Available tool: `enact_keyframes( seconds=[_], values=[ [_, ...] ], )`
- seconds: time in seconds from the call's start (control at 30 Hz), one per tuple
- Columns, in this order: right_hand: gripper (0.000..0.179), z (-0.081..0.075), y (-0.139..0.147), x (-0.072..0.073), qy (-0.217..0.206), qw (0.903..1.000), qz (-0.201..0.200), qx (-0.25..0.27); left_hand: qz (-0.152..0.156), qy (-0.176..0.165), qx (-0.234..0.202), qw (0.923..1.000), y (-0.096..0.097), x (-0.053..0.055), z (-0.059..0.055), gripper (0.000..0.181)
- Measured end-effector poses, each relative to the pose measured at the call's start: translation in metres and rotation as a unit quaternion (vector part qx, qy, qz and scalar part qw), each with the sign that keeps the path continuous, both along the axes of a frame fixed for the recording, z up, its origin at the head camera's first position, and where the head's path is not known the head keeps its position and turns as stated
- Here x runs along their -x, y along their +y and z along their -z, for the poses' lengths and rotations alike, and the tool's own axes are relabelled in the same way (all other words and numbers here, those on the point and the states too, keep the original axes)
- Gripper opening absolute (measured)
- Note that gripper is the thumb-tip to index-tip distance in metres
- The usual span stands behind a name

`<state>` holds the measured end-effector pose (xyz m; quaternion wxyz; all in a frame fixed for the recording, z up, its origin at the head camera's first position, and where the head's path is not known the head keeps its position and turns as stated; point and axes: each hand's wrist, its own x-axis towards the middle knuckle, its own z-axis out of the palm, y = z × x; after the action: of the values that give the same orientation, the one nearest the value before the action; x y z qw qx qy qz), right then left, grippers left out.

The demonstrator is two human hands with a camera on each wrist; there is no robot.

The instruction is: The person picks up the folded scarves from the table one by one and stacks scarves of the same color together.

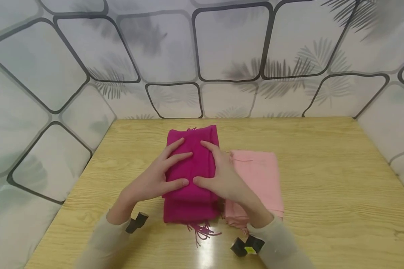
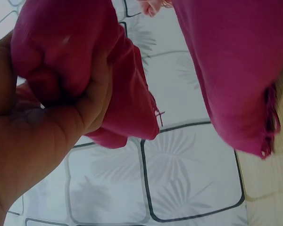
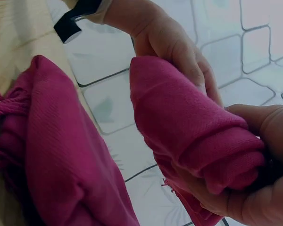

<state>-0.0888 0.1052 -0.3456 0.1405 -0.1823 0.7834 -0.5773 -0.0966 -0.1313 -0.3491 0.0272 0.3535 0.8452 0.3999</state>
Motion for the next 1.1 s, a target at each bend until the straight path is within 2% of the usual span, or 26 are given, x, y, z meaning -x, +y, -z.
enact_keyframes(
  seconds=[0.1, 0.27, 0.47, 0.67, 0.9, 1.1],
  values=[
    [0.09, 0.004, -0.006, -0.003, 0.023, 0.9992, -0.011, -0.032, 0.011, -0.015, 0.029, 0.9994, -0.009, -0.004, 0.003, 0.069],
    [0.093, 0.01, -0.013, -0.006, 0.024, 0.9977, -0.015, -0.061, 0.019, -0.036, 0.068, 0.9968, -0.017, -0.008, 0.007, 0.072],
    [0.094, 0.016, -0.015, -0.007, 0.035, 0.9948, -0.018, -0.094, 0.022, -0.071, 0.099, 0.9924, -0.018, -0.011, 0.01, 0.073],
    [0.095, 0.024, -0.013, -0.006, 0.037, 0.9857, -0.021, -0.163, 0.027, -0.097, 0.131, 0.9863, -0.014, -0.012, 0.018, 0.073],
    [0.098, 0.028, -0.01, -0.004, 0.022, 0.9803, -0.04, -0.192, 0.035, -0.088, 0.151, 0.984, -0.014, -0.01, 0.023, 0.073],
    [0.096, 0.032, -0.013, -0.005, 0.02, 0.9766, -0.065, -0.204, 0.006, -0.076, 0.179, 0.981, -0.017, -0.016, 0.02, 0.077]
  ],
)
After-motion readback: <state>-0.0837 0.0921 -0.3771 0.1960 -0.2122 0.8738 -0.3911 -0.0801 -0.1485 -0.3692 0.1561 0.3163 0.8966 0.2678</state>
